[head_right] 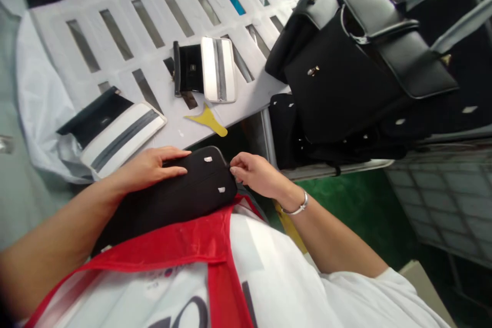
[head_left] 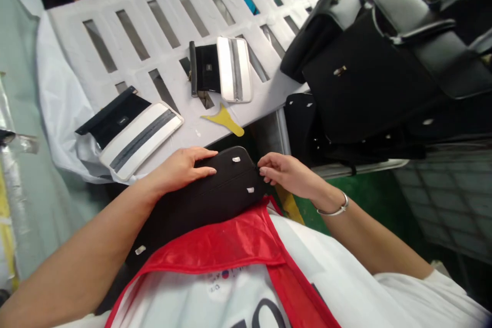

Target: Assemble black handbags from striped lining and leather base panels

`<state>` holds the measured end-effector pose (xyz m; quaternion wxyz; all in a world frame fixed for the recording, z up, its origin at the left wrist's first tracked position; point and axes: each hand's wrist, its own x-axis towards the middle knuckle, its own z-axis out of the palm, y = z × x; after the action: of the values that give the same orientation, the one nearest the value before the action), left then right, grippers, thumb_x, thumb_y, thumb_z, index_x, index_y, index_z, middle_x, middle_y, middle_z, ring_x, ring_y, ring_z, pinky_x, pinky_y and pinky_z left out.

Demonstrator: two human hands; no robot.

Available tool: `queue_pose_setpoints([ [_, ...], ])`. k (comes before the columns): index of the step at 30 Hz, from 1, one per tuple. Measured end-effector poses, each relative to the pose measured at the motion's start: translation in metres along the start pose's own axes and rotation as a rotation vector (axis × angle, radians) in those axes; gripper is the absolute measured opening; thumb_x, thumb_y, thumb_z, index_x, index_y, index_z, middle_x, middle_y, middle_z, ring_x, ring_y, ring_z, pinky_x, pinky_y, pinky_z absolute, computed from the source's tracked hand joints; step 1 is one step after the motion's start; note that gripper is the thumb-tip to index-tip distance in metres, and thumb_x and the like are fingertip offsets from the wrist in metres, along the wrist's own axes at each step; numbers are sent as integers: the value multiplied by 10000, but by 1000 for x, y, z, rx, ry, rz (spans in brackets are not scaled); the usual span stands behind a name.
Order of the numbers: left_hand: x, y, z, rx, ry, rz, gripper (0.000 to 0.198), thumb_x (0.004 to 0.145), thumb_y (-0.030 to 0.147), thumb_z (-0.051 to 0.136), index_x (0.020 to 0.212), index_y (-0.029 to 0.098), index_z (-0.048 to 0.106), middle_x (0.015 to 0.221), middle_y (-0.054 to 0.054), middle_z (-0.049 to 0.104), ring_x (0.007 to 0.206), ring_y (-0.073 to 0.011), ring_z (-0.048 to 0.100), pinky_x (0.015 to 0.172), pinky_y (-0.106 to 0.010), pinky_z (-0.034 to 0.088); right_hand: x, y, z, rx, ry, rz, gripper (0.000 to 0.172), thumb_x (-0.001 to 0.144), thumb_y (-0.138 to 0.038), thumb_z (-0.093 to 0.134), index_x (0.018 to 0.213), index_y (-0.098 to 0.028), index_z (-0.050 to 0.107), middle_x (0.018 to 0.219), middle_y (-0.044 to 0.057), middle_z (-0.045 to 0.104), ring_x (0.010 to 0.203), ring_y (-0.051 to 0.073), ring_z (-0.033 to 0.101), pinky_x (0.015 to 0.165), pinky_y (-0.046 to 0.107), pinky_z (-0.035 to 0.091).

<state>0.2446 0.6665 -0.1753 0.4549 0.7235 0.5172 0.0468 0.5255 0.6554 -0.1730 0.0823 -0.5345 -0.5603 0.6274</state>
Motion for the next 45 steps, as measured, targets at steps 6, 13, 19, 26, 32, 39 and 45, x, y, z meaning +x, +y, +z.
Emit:
queue_pose_setpoints([
  [6,-9,9,6,265,38,50,541,827,477,457,1243,147,562,1234,-87,599,1121,-231,549,1015,-331,387,-57,44,32,231,-32,76,238,826,-397,537,818,-160,536,704,1,598,601,103,561,564,221,460],
  [13,-13,14,10,282,67,7,530,820,436,460,1234,124,570,1253,-103,594,1154,-235,539,1031,-324,369,-54,62,80,223,85,-40,309,762,-449,639,743,-141,622,637,-3,598,558,95,496,501,206,368],
  [19,-16,11,14,269,99,1,523,827,409,469,1253,117,554,1260,-106,589,1155,-226,538,1035,-315,364,-40,68,100,245,180,-67,354,721,-489,666,705,-135,671,664,15,629,589,116,507,541,229,386],
  [26,-20,17,18,367,98,-29,506,868,368,431,1301,114,497,1308,-108,548,1200,-218,505,1051,-304,343,-37,69,110,376,172,-31,404,701,-534,660,680,-131,633,558,-16,555,494,85,435,469,220,325],
  [32,-27,24,24,434,75,-43,599,885,430,390,1378,91,372,1375,-144,472,1248,-241,463,1056,-331,336,-37,60,114,306,178,4,425,714,-547,632,635,-131,599,503,-13,517,453,79,401,427,223,283],
  [39,-29,25,20,342,84,-56,648,824,478,486,1348,103,427,1370,-143,483,1247,-265,464,1064,-354,325,-50,50,87,-3,15,-42,382,742,-499,612,611,-141,585,573,5,581,504,95,462,455,215,331],
  [45,-31,5,-5,32,-59,-10,630,718,469,625,1241,127,547,1230,-101,610,1104,-256,577,979,-337,421,-41,16,39,-153,435,-158,241,839,-381,499,952,-182,577,780,17,634,672,129,572,596,237,436],
])
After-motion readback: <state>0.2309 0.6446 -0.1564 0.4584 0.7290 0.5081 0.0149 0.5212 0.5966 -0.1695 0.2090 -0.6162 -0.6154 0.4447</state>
